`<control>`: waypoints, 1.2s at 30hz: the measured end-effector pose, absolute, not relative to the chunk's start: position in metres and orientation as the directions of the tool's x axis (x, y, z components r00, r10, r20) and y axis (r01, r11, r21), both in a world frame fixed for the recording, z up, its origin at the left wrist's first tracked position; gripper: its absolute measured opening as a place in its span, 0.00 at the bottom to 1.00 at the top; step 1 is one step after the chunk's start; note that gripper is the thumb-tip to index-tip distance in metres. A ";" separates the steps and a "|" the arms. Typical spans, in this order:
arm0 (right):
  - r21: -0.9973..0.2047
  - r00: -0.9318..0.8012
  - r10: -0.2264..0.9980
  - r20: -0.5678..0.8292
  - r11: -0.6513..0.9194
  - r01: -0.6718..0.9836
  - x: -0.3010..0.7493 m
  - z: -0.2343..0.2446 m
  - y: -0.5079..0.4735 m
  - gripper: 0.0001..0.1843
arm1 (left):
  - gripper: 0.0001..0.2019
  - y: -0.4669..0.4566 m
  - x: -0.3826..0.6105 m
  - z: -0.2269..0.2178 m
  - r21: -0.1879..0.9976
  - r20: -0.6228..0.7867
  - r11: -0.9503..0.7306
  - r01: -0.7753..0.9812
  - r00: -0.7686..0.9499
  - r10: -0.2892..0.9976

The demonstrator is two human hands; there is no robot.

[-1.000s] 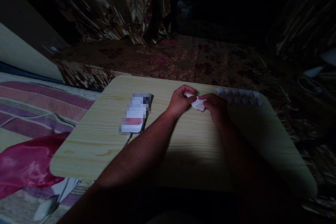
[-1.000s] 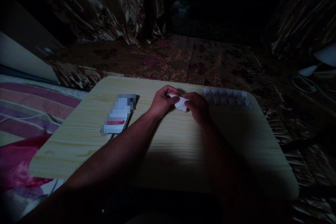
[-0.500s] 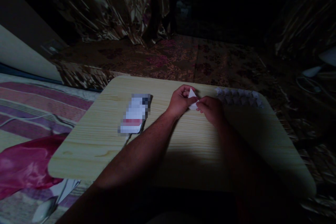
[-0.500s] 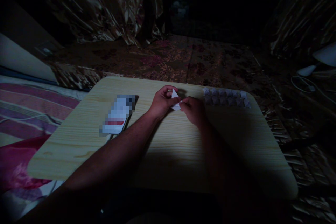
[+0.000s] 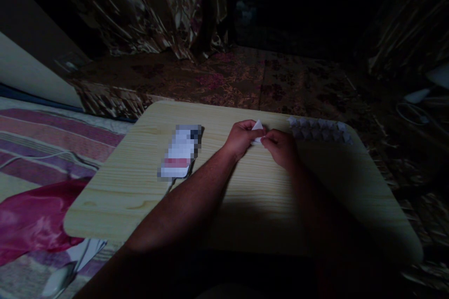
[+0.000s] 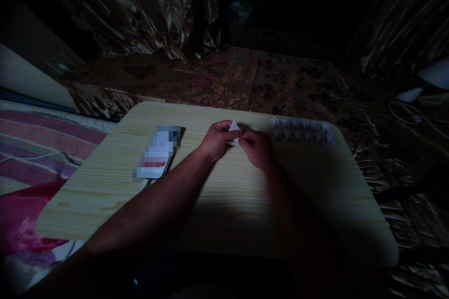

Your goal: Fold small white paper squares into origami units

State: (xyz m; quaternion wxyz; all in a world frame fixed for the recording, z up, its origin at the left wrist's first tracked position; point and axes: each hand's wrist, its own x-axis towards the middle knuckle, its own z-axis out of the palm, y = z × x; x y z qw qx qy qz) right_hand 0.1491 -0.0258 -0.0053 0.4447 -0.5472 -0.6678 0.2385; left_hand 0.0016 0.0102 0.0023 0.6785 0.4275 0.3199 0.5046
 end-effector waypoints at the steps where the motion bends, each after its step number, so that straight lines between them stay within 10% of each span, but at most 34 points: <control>1: -0.801 -0.008 0.943 0.333 0.288 0.525 0.149 -0.005 -0.026 0.11 | 0.10 0.010 0.002 0.003 0.899 -0.015 0.137 -0.416 0.284 0.959; 20: -0.841 -0.045 0.964 0.263 0.252 0.478 0.149 -0.006 -0.026 0.09 | 0.09 0.023 -0.010 0.005 0.723 -0.092 0.156 -0.673 0.130 0.987; 36: -0.993 0.271 0.955 0.120 0.114 0.041 0.157 -0.008 -0.013 0.12 | 0.16 0.014 0.002 -0.001 0.904 0.019 0.111 -0.413 0.297 0.955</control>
